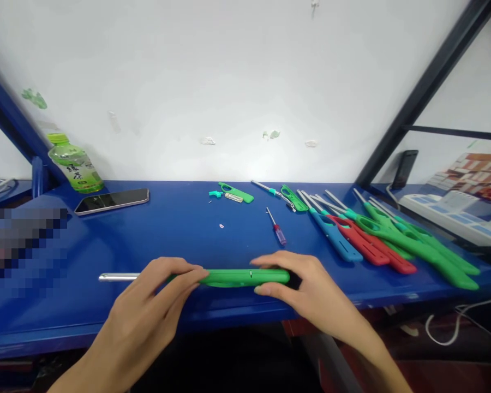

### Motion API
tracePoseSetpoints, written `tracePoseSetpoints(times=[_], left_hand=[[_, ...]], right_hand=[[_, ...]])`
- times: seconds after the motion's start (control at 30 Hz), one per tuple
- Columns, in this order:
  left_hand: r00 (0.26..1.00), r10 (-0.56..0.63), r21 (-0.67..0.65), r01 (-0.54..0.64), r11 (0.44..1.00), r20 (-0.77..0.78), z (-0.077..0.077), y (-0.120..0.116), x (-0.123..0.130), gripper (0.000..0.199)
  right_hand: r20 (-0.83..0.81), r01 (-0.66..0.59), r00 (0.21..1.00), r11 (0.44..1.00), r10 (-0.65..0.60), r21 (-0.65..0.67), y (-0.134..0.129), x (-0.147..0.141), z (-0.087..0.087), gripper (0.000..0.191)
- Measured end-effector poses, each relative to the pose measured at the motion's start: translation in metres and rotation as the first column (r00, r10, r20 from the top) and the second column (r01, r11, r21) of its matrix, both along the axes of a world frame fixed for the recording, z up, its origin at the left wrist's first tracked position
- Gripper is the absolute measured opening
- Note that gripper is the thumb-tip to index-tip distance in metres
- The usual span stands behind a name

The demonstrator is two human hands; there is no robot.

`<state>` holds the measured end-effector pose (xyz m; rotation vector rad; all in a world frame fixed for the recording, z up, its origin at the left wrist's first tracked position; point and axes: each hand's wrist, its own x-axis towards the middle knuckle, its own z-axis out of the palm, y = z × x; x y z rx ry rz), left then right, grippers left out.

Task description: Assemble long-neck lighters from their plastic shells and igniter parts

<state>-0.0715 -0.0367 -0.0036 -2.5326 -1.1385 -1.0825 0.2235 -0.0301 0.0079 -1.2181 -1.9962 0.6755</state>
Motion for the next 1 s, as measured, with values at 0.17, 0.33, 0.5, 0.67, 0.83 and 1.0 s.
tracePoseSetpoints(times=[0.17,0.33,0.5,0.67,0.83,1.0], left_hand=[[0.996,0.011,0.027,-0.009,1.000,-0.084,-0.013,0.003,-0.009,0.063],[0.997,-0.027,-0.023,0.026,0.999,-0.074,-0.017,0.005,-0.011,0.060],[0.998,0.001,-0.050,-0.004,0.999,-0.058,-0.006,0.002,-0.001,0.040],[0.991,-0.004,-0.056,-0.004,0.998,-0.137,0.000,-0.001,0.007,0.042],[0.980,-0.083,0.025,0.089,0.996,-0.180,-0.003,0.004,0.004,0.057],[0.982,0.028,0.181,0.007,0.983,-0.187,0.002,-0.001,-0.006,0.060]], right_hand=[[-0.028,-0.045,0.998,0.987,0.050,0.155,-0.003,0.000,-0.005,0.016],[0.002,-0.037,0.999,0.949,0.038,0.312,-0.007,0.000,-0.012,0.018],[0.023,-0.048,0.999,0.929,0.042,0.366,-0.007,-0.001,-0.012,0.018],[0.038,-0.064,0.998,0.890,0.052,0.452,-0.007,-0.001,-0.016,0.030],[-0.011,-0.026,0.999,0.892,0.034,0.451,-0.009,-0.002,-0.017,0.034],[-0.027,0.078,0.997,0.983,-0.075,0.167,-0.013,0.003,-0.002,0.068]])
